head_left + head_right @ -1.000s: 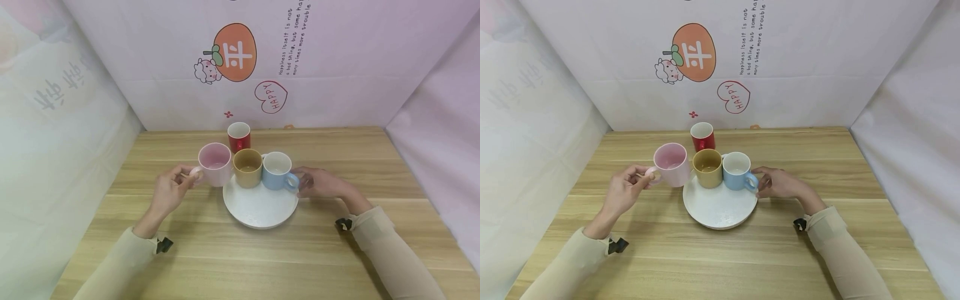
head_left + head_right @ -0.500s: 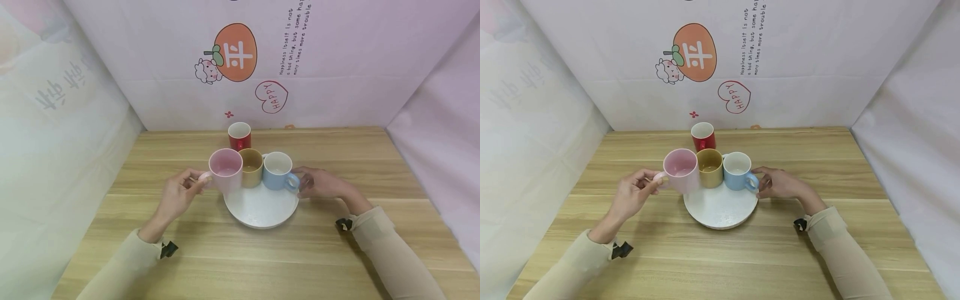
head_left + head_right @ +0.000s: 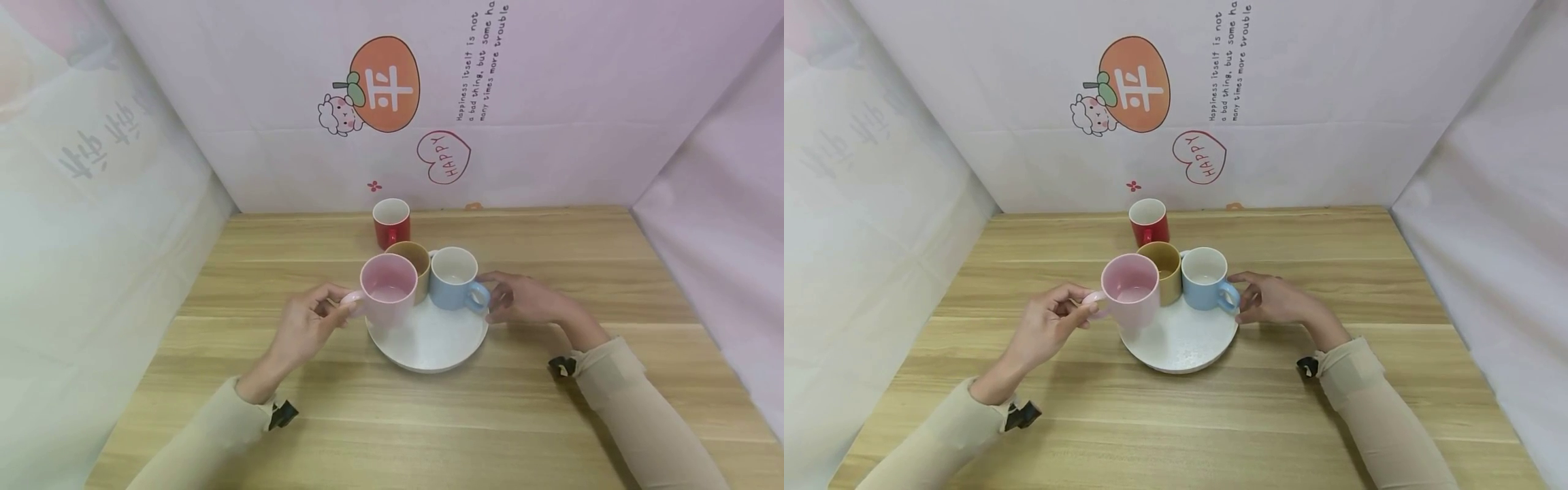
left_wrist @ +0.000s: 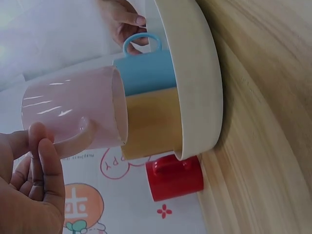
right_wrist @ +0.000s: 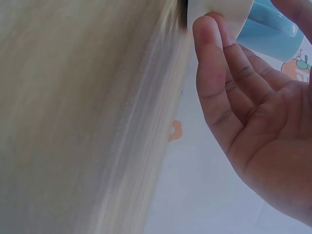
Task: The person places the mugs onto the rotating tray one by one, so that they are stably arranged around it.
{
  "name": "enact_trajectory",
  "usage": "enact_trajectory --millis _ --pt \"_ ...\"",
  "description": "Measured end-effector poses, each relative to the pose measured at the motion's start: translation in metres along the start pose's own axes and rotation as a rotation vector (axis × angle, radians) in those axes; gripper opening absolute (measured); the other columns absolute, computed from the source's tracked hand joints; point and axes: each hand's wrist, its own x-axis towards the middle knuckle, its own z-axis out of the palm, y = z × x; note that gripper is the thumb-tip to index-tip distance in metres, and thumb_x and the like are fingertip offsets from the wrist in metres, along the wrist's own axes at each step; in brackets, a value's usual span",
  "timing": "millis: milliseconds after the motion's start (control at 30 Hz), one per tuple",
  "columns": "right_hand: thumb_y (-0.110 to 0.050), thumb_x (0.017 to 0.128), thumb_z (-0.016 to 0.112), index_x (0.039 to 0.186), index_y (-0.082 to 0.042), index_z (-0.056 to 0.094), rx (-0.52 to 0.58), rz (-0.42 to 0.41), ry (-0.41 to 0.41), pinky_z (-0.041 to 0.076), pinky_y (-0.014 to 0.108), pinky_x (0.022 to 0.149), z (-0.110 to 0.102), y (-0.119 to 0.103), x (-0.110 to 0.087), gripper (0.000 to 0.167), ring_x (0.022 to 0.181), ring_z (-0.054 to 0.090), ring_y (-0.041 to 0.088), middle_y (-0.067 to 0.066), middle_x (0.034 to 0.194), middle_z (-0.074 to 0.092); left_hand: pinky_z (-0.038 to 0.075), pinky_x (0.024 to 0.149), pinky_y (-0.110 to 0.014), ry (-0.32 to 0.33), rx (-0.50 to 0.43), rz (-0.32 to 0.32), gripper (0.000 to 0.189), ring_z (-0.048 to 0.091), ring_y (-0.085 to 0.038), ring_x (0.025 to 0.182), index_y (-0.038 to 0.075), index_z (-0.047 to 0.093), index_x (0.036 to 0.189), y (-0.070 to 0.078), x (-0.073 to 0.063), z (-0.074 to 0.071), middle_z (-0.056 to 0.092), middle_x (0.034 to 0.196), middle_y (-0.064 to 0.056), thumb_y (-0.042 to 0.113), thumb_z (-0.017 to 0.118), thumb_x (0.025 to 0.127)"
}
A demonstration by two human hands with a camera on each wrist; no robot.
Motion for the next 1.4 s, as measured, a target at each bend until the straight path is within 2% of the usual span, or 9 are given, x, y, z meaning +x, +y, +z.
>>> enact_trajectory --millis 133,300,467,667,933,1067,1233,1400 --pt "-0.033 0.079 0.084 0.148 -0.022 0.043 -0.003 0.004 0.002 0.059 0.032 0.081 -0.001 -0.001 -0.001 0.082 0.097 0.069 0.02 0.009 0.109 0.07 0.052 0.05 -0.023 -0.015 -0.022 0.027 0.014 0.071 -0.023 0.063 0.011 0.074 0.102 0.003 0.001 0.006 0.077 0.092 -0.008 0.018 0.074 0.091" --pt "-0.033 0.078 0.085 0.148 -0.022 0.043 -0.011 0.002 0.007 0.059 0.033 0.082 -0.001 -0.002 -0.001 0.082 0.097 0.069 0.02 0.008 0.109 0.07 0.056 0.054 -0.026 -0.036 -0.064 0.034 0.014 0.07 -0.019 0.062 0.01 0.074 0.102 0.005 0.001 0.015 0.077 0.092 -0.008 0.017 0.075 0.09" --pt "-0.034 0.078 0.085 0.148 -0.022 0.044 -0.011 0.004 0.01 0.059 0.033 0.082 -0.002 -0.003 -0.001 0.082 0.096 0.069 0.019 0.007 0.108 0.071 0.058 0.055 -0.028 -0.057 -0.096 0.021 0.013 0.07 -0.025 0.063 0.01 0.074 0.102 0.004 0.001 0.025 0.076 0.093 -0.008 0.016 0.074 0.091" --pt "-0.034 0.078 0.085 0.148 -0.023 0.044 0.002 0.009 0.007 0.058 0.033 0.082 -0.002 -0.003 -0.003 0.081 0.097 0.069 0.02 0.007 0.108 0.071 0.055 0.052 -0.025 -0.075 -0.084 0.021 0.011 0.07 -0.025 0.064 0.013 0.074 0.1 0.003 0.002 0.036 0.076 0.089 -0.006 0.017 0.075 0.09" --pt "-0.035 0.078 0.085 0.147 -0.025 0.044 0.005 0.009 0.004 0.058 0.033 0.082 -0.002 -0.007 -0.006 0.081 0.099 0.069 0.021 0.007 0.108 0.071 0.054 0.053 -0.024 -0.109 -0.088 0.019 0.01 0.068 -0.012 0.063 0.016 0.073 0.1 -0.001 0.004 0.052 0.076 0.089 -0.003 0.022 0.074 0.091" --pt "-0.034 0.079 0.084 0.147 -0.026 0.044 0.003 0.008 0.006 0.058 0.033 0.082 -0.002 -0.007 -0.005 0.08 0.098 0.069 0.021 0.007 0.108 0.071 0.052 0.052 -0.023 -0.121 -0.092 0.014 0.01 0.067 -0.009 0.062 0.018 0.073 0.1 -0.003 0.005 0.058 0.075 0.089 -0.001 0.022 0.075 0.091" --pt "-0.032 0.079 0.085 0.147 -0.026 0.045 0.009 0.005 0.007 0.058 0.032 0.08 -0.001 -0.006 -0.005 0.079 0.096 0.069 0.02 0.009 0.107 0.071 0.049 0.051 -0.021 -0.134 -0.093 0.008 0.008 0.067 -0.012 0.063 0.018 0.073 0.099 -0.003 0.008 0.065 0.076 0.088 -0.005 0.018 0.075 0.091" --pt "-0.03 0.078 0.085 0.147 -0.024 0.045 0.01 0.002 0.007 0.058 0.031 0.078 -0.001 -0.006 -0.004 0.08 0.095 0.069 0.02 0.009 0.107 0.071 0.047 0.049 -0.021 -0.157 -0.101 0.0 0.009 0.07 -0.024 0.065 0.017 0.073 0.1 -0.005 0.009 0.071 0.076 0.086 -0.012 0.02 0.074 0.091"
